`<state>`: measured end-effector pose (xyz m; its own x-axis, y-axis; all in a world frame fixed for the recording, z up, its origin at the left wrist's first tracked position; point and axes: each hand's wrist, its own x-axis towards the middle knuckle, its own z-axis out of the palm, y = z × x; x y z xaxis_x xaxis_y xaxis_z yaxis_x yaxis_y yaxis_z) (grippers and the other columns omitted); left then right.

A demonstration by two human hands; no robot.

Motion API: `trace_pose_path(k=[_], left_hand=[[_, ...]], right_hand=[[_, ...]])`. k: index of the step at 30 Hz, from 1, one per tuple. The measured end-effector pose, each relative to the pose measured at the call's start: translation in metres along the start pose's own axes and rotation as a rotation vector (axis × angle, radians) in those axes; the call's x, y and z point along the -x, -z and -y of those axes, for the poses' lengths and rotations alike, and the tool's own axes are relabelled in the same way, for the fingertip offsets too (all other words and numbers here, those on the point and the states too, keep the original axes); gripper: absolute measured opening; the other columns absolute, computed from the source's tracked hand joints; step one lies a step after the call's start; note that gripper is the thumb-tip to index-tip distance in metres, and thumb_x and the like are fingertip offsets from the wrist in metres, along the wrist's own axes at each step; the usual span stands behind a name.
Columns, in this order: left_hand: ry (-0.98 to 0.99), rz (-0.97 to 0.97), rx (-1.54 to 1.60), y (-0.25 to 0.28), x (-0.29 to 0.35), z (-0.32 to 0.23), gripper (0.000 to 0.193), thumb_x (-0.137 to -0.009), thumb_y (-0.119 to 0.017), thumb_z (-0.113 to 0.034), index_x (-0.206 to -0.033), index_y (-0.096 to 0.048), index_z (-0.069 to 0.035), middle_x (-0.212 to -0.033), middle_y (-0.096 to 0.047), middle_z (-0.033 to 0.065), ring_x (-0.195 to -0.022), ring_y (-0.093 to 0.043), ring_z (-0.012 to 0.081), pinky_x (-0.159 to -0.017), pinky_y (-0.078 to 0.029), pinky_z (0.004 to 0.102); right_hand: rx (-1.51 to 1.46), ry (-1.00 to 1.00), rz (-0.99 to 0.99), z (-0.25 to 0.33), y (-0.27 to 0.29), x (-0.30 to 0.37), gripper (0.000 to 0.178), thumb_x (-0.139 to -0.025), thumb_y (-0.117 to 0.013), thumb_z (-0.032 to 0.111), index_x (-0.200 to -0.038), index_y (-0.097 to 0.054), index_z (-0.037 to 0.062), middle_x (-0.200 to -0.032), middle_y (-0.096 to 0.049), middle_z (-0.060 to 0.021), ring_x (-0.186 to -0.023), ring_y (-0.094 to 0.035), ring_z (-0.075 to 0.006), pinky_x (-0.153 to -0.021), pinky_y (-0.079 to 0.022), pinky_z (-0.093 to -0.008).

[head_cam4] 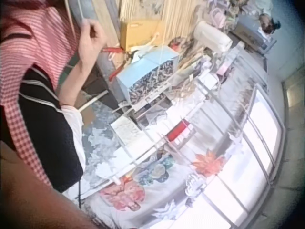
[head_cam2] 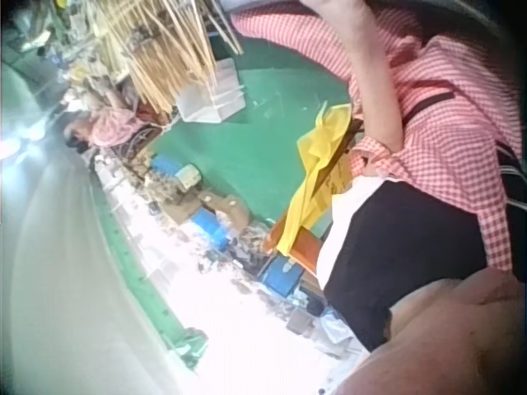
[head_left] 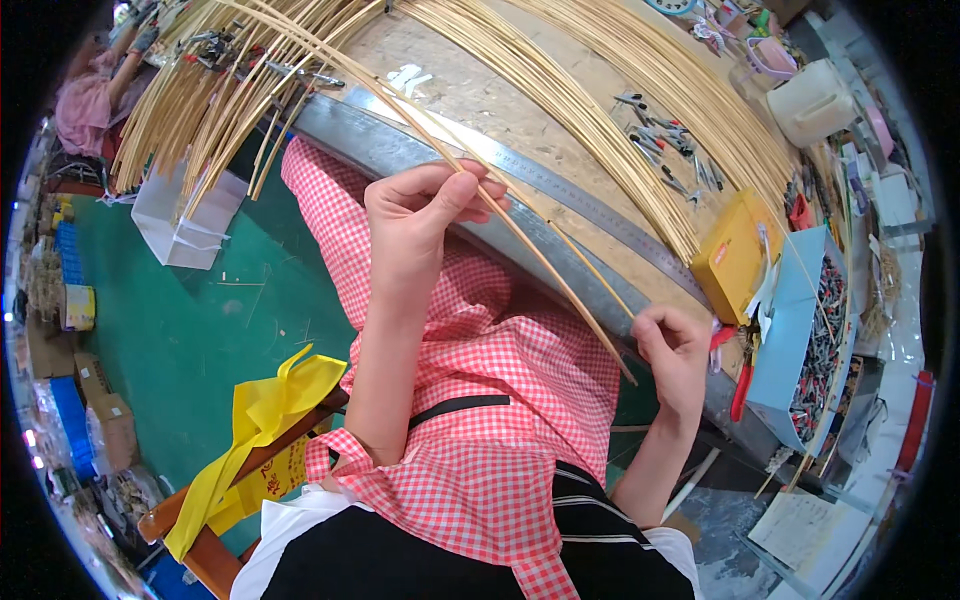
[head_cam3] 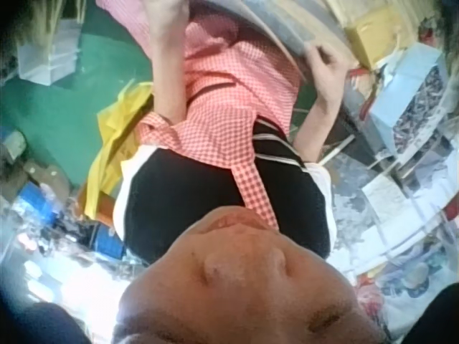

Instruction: The person repeatedly picks up thin bamboo sticks from a pile on a workbench, aligns them, and secures them with small metal clips using pliers. The person then places the assembled sticks back onto the workbench. Other workers are visible in the background performing similar tasks.

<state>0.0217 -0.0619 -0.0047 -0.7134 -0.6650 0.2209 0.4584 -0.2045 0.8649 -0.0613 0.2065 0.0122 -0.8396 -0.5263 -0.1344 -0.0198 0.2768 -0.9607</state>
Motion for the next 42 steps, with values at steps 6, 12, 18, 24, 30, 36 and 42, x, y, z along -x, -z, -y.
trace_pose_path(k=[6,12,18,24,30,36,42], left_hand=[[0.045,-0.132,0.032,0.004,-0.003,-0.002,0.015,-0.088,-0.066,-0.008,-0.088,-0.069,0.006,-0.086,-0.07,0.0166,-0.076,-0.071,0.022,-0.059,-0.056,0.0252],[0.053,-0.093,0.05,0.006,-0.004,-0.002,0.015,-0.088,-0.066,-0.008,-0.089,-0.069,0.006,-0.086,-0.07,0.0168,-0.077,-0.071,0.0209,-0.059,-0.056,0.0247],[0.07,-0.054,-0.012,-0.003,-0.001,-0.011,0.016,-0.088,-0.067,-0.008,-0.091,-0.069,0.007,-0.081,-0.071,0.0158,-0.072,-0.07,0.0187,-0.061,-0.054,0.0238],[0.092,0.015,-0.045,-0.02,0.006,-0.002,0.017,-0.088,-0.067,-0.009,-0.093,-0.069,0.007,-0.081,-0.071,0.0143,-0.073,-0.069,0.0159,-0.062,-0.054,0.0234],[0.102,0.039,-0.143,-0.025,0.006,0.0,0.019,-0.089,-0.064,-0.009,-0.096,-0.067,0.009,-0.087,-0.07,0.0174,-0.073,-0.07,0.0219,-0.063,-0.057,0.0279],[0.087,0.095,-0.011,-0.035,0.007,0.002,0.018,-0.086,-0.066,-0.005,-0.099,-0.068,0.008,-0.092,-0.07,0.0174,-0.081,-0.07,0.0214,-0.072,-0.057,0.0288],[-0.019,0.524,-0.224,-0.061,0.015,-0.011,0.022,-0.074,-0.073,0.004,-0.096,-0.071,0.005,-0.09,-0.072,0.0122,-0.08,-0.069,0.0148,-0.072,-0.055,0.0263]], right_hand=[[0.092,0.014,0.139,-0.002,-0.001,-0.004,0.015,-0.087,-0.065,0.008,-0.077,-0.064,-0.0021,-0.066,-0.056,0.0013,-0.061,-0.049,-0.0051,-0.055,-0.037,-0.0219],[0.283,0.068,0.26,-0.005,0.008,-0.002,0.01,-0.083,-0.065,0.005,-0.079,-0.065,-0.0036,-0.067,-0.06,-0.0073,-0.062,-0.055,-0.0144,-0.057,-0.041,-0.0269],[0.249,0.335,0.17,0.015,-0.011,-0.004,0.008,-0.08,-0.065,0.003,-0.085,-0.066,-0.0041,-0.077,-0.065,-0.0115,-0.07,-0.062,-0.0215,-0.066,-0.047,-0.03],[0.361,0.449,0.102,0.035,-0.043,-0.013,0.012,-0.079,-0.068,0.004,-0.087,-0.065,-0.0038,-0.079,-0.064,-0.0148,-0.071,-0.063,-0.0289,-0.065,-0.048,-0.0339],[0.372,0.392,0.142,0.036,-0.044,-0.014,0.009,-0.078,-0.068,0.002,-0.083,-0.065,-0.0033,-0.074,-0.062,-0.0136,-0.067,-0.061,-0.0262,-0.06,-0.046,-0.033],[0.243,0.342,0.171,0.044,-0.039,-0.016,0.01,-0.079,-0.07,0.004,-0.085,-0.067,-0.003,-0.071,-0.062,-0.0113,-0.062,-0.06,-0.0209,-0.057,-0.045,-0.03],[-0.035,0.474,-0.026,0.087,-0.028,-0.031,0.008,-0.081,-0.068,-0.004,-0.089,-0.069,-0.0055,-0.072,-0.064,-0.0062,-0.056,-0.053,-0.0073,-0.047,-0.038,-0.0211]])
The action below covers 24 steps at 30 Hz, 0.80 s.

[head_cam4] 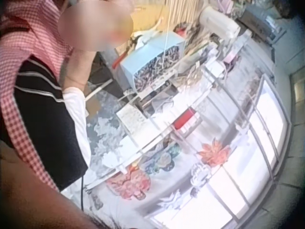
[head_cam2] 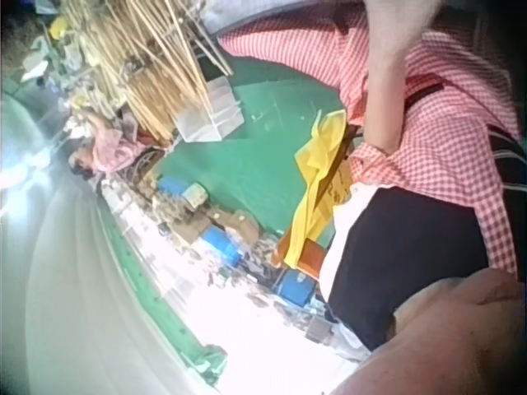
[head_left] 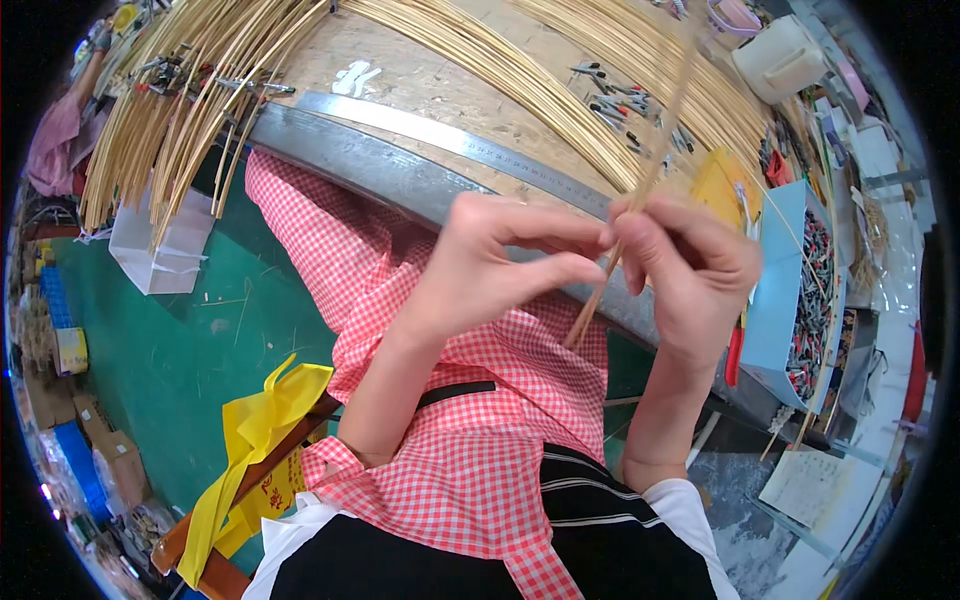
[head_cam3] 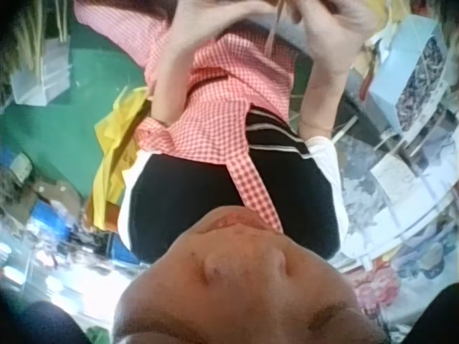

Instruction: The person repeatedly picks up thin bamboo sticks from a pile on a workbench, aligns them, and secures them with small metal clips using pliers. The person then places the assembled sticks back onto the workbench. Other workers are visible in the background performing similar tasks.

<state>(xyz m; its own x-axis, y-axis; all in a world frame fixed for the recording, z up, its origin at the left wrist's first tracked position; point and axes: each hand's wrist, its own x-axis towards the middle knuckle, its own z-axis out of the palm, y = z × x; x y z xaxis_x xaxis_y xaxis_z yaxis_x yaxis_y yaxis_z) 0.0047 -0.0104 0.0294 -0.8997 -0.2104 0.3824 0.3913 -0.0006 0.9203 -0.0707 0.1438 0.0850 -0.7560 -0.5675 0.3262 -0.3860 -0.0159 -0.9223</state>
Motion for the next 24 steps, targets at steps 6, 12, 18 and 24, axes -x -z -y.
trace_pose_path(k=[6,12,18,24], left_hand=[[-0.269,0.032,-0.273,-0.005,-0.027,-0.033,0.017,-0.073,-0.075,0.001,-0.09,-0.074,-0.001,-0.08,-0.073,0.0091,-0.069,-0.069,0.0133,-0.062,-0.054,0.0233],[-0.406,0.054,-0.426,0.0,-0.043,-0.049,0.018,-0.072,-0.075,0.0,-0.09,-0.074,-0.003,-0.078,-0.072,0.0074,-0.067,-0.069,0.0144,-0.06,-0.052,0.025],[-0.339,0.063,-0.505,0.005,-0.033,-0.017,0.018,-0.073,-0.075,-0.001,-0.09,-0.074,-0.007,-0.076,-0.071,0.0078,-0.067,-0.069,0.0183,-0.059,-0.051,0.0259],[-0.326,0.044,-0.412,0.007,-0.03,-0.001,0.016,-0.075,-0.072,-0.005,-0.091,-0.072,-0.005,-0.076,-0.068,0.012,-0.067,-0.066,0.0279,-0.06,-0.051,0.0326]], right_hand=[[-0.006,0.372,-0.174,0.026,-0.008,-0.018,0.012,-0.088,-0.064,0.002,-0.096,-0.067,-0.0077,-0.078,-0.066,-0.0155,-0.05,-0.05,-0.0075,-0.045,-0.037,-0.0176],[0.053,0.435,-0.257,0.039,-0.009,-0.018,0.011,-0.088,-0.062,-0.001,-0.097,-0.066,-0.0081,-0.083,-0.067,-0.0167,-0.053,-0.052,-0.0084,-0.047,-0.04,-0.0183],[0.067,0.294,-0.183,0.008,-0.007,-0.007,0.011,-0.082,-0.066,-0.008,-0.092,-0.067,-0.0064,-0.085,-0.069,-0.0132,-0.061,-0.06,-0.0104,-0.052,-0.046,-0.0191],[0.162,0.247,-0.154,-0.005,-0.009,-0.005,0.009,-0.079,-0.069,-0.008,-0.088,-0.068,-0.006,-0.08,-0.068,-0.01,-0.063,-0.062,-0.01,-0.054,-0.049,-0.0201]])
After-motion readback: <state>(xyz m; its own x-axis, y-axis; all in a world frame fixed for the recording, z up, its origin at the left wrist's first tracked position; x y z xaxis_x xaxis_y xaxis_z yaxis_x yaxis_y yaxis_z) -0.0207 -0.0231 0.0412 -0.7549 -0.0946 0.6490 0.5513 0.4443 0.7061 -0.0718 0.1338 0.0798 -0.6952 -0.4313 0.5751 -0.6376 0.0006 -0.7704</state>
